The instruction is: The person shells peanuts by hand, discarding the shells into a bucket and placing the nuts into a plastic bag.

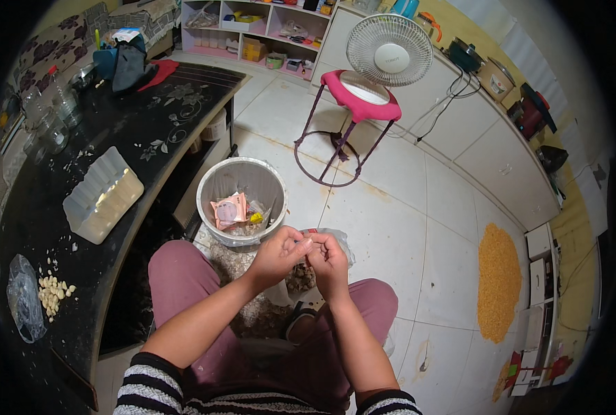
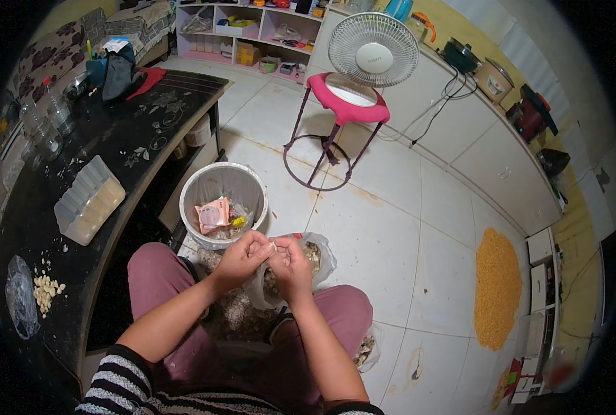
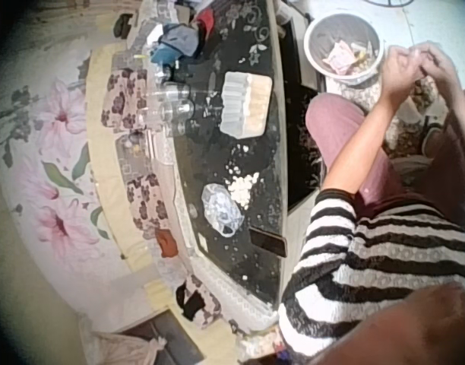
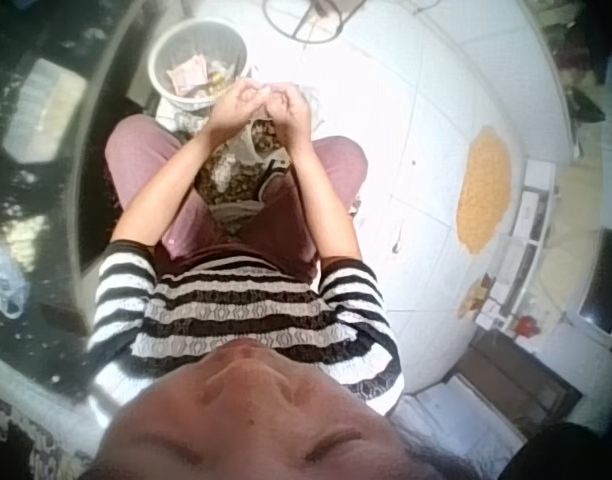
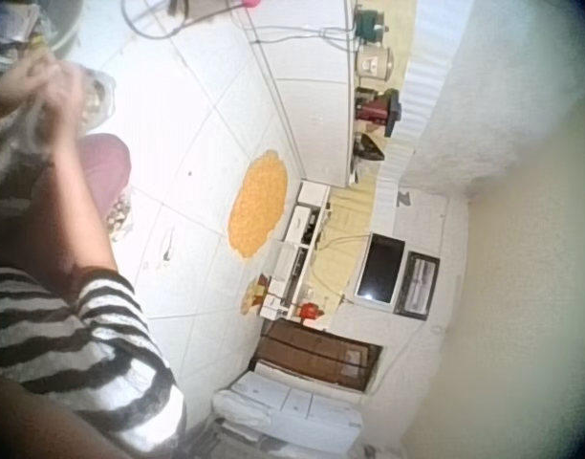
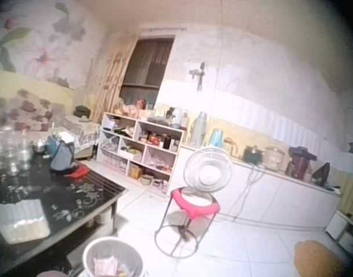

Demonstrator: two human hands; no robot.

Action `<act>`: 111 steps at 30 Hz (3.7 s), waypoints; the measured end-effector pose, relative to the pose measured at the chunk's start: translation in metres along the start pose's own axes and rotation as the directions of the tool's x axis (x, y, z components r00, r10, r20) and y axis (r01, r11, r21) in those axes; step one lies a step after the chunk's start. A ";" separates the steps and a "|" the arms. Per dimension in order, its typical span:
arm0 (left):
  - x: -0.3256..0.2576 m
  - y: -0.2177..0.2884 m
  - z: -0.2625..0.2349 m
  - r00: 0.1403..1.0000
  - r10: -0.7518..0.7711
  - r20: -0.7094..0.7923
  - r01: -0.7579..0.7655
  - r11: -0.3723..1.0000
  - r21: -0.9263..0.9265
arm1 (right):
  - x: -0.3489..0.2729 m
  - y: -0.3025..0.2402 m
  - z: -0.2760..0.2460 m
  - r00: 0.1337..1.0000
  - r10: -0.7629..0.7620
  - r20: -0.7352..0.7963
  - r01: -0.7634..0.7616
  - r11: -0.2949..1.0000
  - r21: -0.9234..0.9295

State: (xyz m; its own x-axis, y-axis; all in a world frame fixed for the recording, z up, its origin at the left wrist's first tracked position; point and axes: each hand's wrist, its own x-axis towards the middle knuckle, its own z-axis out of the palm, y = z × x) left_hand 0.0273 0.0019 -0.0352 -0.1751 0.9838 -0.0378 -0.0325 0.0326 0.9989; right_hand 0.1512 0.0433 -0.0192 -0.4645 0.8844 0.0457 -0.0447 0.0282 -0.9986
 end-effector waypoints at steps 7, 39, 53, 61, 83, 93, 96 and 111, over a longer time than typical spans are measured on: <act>0.003 0.001 0.000 0.998 0.066 -0.013 -0.063 0.985 0.159 | 0.000 0.004 0.009 0.982 -0.179 -0.053 0.155 0.940 -0.304; 0.007 0.016 0.020 0.989 0.130 -0.073 -0.138 0.983 -0.119 | 0.004 -0.019 -0.001 0.994 0.111 0.016 -0.107 0.893 0.436; 0.003 0.025 0.010 0.951 0.304 -0.052 -0.300 0.951 0.071 | 0.005 -0.015 -0.005 0.990 0.137 0.043 -0.142 0.904 0.404; 0.001 0.022 -0.001 0.957 0.292 -0.003 -0.291 0.955 0.053 | 0.005 -0.019 -0.008 0.980 0.160 0.117 -0.191 0.925 0.328; -0.003 0.015 -0.008 0.943 0.326 -0.068 -0.308 0.932 0.193 | 0.005 -0.015 -0.011 0.940 0.237 0.247 -0.323 0.852 0.413; -0.003 0.015 -0.009 0.925 0.379 -0.041 -0.361 0.905 0.224 | 0.005 -0.011 -0.015 0.935 0.225 0.274 -0.326 0.848 0.417; -0.004 0.015 -0.009 0.913 0.404 -0.045 -0.383 0.892 0.242 | 0.005 -0.016 -0.015 0.930 0.236 0.281 -0.335 0.858 0.389; -0.002 0.014 -0.009 0.949 0.314 -0.018 -0.306 0.937 0.169 | 0.005 -0.017 -0.014 0.938 0.237 0.252 -0.322 0.864 0.387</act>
State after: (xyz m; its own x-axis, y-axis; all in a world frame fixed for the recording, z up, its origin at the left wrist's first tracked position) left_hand 0.0185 -0.0014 -0.0211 -0.1942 0.9410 0.2772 0.1897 -0.2412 0.9517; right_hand 0.1625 0.0537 -0.0026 -0.6697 0.7187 -0.1870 -0.2311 -0.4410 -0.8673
